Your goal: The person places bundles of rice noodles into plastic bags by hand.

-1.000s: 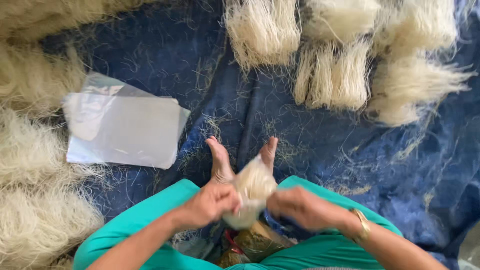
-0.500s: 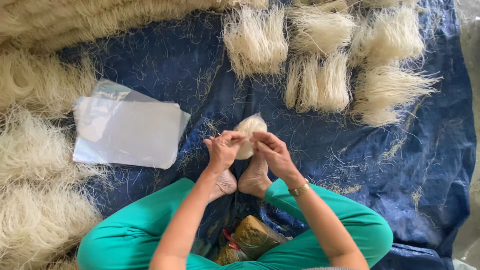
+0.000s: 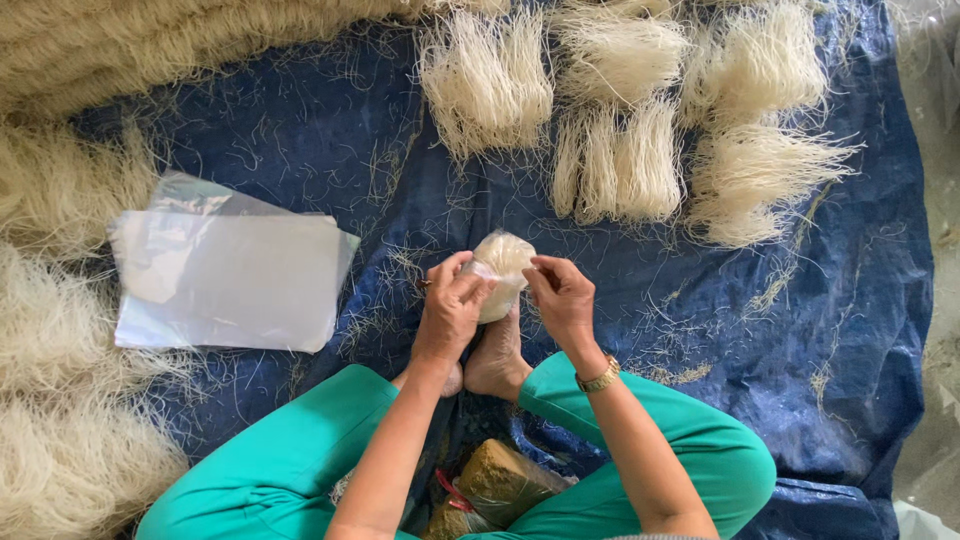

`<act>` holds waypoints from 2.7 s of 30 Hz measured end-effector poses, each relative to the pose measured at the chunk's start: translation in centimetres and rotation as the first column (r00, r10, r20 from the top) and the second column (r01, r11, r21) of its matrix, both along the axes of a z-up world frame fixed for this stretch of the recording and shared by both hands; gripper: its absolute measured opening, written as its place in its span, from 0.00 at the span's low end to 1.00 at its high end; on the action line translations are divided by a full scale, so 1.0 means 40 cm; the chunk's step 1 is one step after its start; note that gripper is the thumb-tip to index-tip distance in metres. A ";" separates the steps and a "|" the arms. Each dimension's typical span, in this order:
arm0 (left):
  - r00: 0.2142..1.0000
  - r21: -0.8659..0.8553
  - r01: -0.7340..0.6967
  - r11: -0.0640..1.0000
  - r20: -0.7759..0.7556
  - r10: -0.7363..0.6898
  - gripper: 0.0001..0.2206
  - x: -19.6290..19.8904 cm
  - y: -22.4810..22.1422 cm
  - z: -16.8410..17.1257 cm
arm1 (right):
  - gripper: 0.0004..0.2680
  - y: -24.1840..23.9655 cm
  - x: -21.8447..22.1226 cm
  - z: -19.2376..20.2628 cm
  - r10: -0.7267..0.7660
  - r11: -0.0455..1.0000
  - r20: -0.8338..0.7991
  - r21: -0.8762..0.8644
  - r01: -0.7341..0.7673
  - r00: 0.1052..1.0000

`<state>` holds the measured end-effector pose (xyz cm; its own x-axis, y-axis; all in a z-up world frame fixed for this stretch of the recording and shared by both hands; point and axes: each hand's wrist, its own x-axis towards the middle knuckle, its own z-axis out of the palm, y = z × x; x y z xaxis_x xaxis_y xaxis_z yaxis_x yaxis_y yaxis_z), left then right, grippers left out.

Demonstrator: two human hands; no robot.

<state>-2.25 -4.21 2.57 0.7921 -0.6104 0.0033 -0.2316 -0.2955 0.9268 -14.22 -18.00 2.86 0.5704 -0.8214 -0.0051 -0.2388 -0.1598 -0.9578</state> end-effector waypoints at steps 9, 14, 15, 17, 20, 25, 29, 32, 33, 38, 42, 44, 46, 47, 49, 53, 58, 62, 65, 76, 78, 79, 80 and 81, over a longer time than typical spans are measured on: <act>0.936 -0.047 -0.007 0.999 0.351 0.023 0.07 0.025 -0.044 -0.110 | 0.10 0.008 0.029 0.003 0.437 0.128 -0.438 -0.834 -0.537 0.785; 0.931 -0.169 0.074 0.983 0.366 -0.007 0.10 0.044 -0.029 -0.010 | 0.06 -0.042 0.129 0.022 0.586 0.002 -0.503 -0.783 -0.622 0.635; 0.931 -0.167 0.072 0.983 0.364 -0.006 0.10 0.046 -0.037 0.054 | 0.06 -0.047 0.123 -0.006 0.589 0.002 -0.503 -0.782 -0.623 0.633; 0.980 -0.251 0.112 0.961 0.185 -0.066 0.09 0.048 -0.053 0.179 | 0.07 -0.055 0.107 -0.064 0.594 0.091 -0.517 -0.718 -0.690 0.617; 0.999 0.059 0.048 0.997 0.009 -0.048 0.02 0.017 -0.044 0.006 | 0.07 -0.053 0.110 -0.115 0.573 0.300 -0.423 -0.689 -0.660 0.702; 0.949 0.119 -0.092 0.989 0.310 0.051 0.04 -0.065 -0.048 -0.065 | 0.02 -0.029 0.103 -0.041 0.400 0.746 -0.447 -0.349 -0.568 0.800; 0.883 -0.172 -0.051 0.984 0.452 0.125 0.04 -0.082 -0.054 -0.008 | 0.08 -0.043 0.104 0.055 0.370 0.877 -0.640 0.001 -0.481 0.673; 0.886 -0.155 -0.072 0.985 0.444 0.134 0.03 -0.098 -0.051 -0.045 | 0.04 -0.061 0.068 -0.001 0.412 0.844 -0.630 -0.008 -0.537 0.658; 0.883 -0.159 -0.080 0.984 0.447 0.144 0.03 -0.095 -0.049 -0.048 | 0.04 -0.059 0.077 0.037 0.416 0.839 -0.629 -0.013 -0.544 0.656; 0.952 -0.152 0.020 0.988 0.305 0.027 0.02 -0.065 -0.035 -0.044 | 0.04 -0.065 0.071 0.132 0.635 0.702 -0.422 -0.034 -0.711 0.647; 0.945 -0.105 0.136 0.985 0.313 -0.098 0.05 -0.050 -0.007 -0.056 | 0.04 -0.075 0.042 0.068 0.654 0.583 -0.443 -0.221 -0.782 0.613; 0.946 0.027 0.227 0.974 0.233 -0.227 0.11 -0.044 0.012 -0.058 | 0.02 -0.069 0.037 0.054 0.677 0.677 -0.265 -0.142 -0.722 0.687; 0.928 0.114 0.214 0.970 0.286 -0.238 0.08 -0.032 0.025 -0.108 | 0.04 -0.051 0.058 0.102 0.699 0.694 -0.331 0.099 -0.714 0.634; 0.911 0.194 0.193 0.962 0.328 -0.249 0.06 -0.033 0.030 -0.134 | 0.06 -0.043 0.062 0.126 0.732 0.678 -0.388 0.338 -0.653 0.560; 0.880 0.231 0.207 0.951 0.382 -0.284 0.06 -0.015 0.039 -0.001 | 0.06 -0.041 0.043 0.021 0.754 0.657 -0.401 0.441 -0.611 0.521; 0.972 0.035 0.137 0.990 0.190 -0.142 0.16 -0.004 0.052 0.050 | 0.10 -0.035 0.072 0.011 0.656 0.754 -0.566 0.474 -0.454 0.499; 0.850 0.356 0.144 0.923 0.433 -0.300 0.10 -0.030 0.065 0.060 | 0.08 -0.019 0.069 0.001 0.635 0.768 -0.515 0.501 -0.399 0.576; 0.697 0.525 0.063 0.849 0.586 -0.414 0.08 -0.059 0.043 0.021 | 0.08 -0.026 0.058 0.030 0.605 0.786 -0.475 0.483 -0.386 0.639; 0.830 0.467 0.125 0.875 0.435 -0.351 0.08 -0.088 0.025 -0.068 | 0.08 -0.047 0.046 0.007 0.689 0.724 -0.413 0.401 -0.561 0.595; 0.911 0.554 0.290 0.780 0.090 -0.403 0.16 -0.021 0.036 0.061 | 0.01 -0.014 0.003 -0.058 0.477 0.249 -0.660 -0.531 -0.810 0.580; 0.896 0.527 0.319 0.788 0.103 -0.432 0.15 -0.039 0.053 0.091 | 0.04 -0.010 -0.008 -0.042 0.416 0.257 -0.684 -0.543 -0.799 0.599; 0.898 0.402 0.231 0.886 0.262 -0.353 0.13 -0.050 0.064 0.082 | 0.04 -0.022 -0.005 -0.020 0.372 0.137 -0.736 -0.559 -0.818 0.566; 0.882 0.254 0.150 0.956 0.403 -0.245 0.12 -0.062 0.077 0.073 | 0.04 -0.033 -0.002 0.003 0.321 0.016 -0.781 -0.561 -0.827 0.536; 0.884 0.255 0.148 0.956 0.399 -0.244 0.12 -0.072 0.078 0.016 | 0.04 -0.040 -0.008 -0.035 0.324 0.014 -0.782 -0.558 -0.830 0.532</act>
